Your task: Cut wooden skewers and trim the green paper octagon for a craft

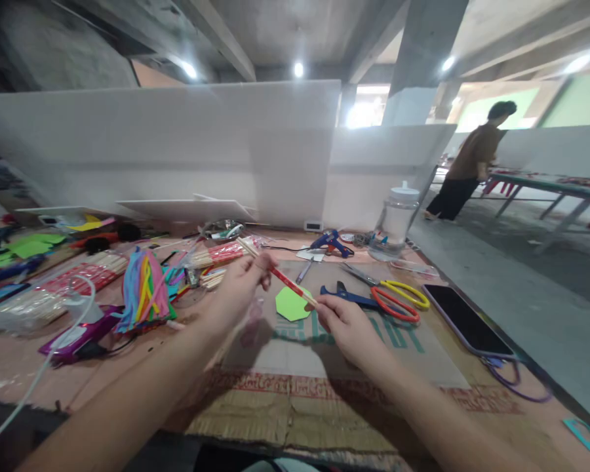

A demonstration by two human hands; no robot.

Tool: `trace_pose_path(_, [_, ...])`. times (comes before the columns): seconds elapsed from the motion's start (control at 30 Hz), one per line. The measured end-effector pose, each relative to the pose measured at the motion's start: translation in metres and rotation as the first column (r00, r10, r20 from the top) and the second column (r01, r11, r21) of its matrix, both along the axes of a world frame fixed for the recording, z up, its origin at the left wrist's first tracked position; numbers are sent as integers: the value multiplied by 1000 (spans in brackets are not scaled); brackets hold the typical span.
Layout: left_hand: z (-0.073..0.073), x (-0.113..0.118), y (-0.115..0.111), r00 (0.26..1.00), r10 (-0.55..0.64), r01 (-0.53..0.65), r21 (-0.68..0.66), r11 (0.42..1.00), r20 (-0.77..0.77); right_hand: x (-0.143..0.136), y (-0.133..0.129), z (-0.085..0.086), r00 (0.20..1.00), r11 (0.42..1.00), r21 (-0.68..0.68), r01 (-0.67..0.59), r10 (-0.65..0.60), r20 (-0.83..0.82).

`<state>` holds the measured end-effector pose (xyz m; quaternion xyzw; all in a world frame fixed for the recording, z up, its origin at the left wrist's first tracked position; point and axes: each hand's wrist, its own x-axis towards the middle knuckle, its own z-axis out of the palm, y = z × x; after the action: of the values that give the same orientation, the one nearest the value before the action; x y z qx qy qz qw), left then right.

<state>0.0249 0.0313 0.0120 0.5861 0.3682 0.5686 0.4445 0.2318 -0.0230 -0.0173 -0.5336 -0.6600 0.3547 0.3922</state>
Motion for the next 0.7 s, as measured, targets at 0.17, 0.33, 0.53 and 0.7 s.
trace_pose_path(0.17, [-24, 15, -11, 990, -126, 122, -67, 990, -67, -3, 3, -16, 1000, 1000, 19, 20, -20, -24])
trace_pose_path(0.33, [-15, -9, -3, 946, -325, 324, -90, 942, 1, 13, 5, -10, 998, 999, 36, 4, -6, 66])
trace_pose_path(0.53, [4, -46, 16, 977, -117, 109, 57, 992, 176, 26, 8, -1, 994, 998, 53, 25, -31, 103])
trace_pose_path(0.7, [0, -43, 21, 979, -138, 127, 81, 989, 153, 20, 9, -3, 996, 999, 36, 21, -24, 82])
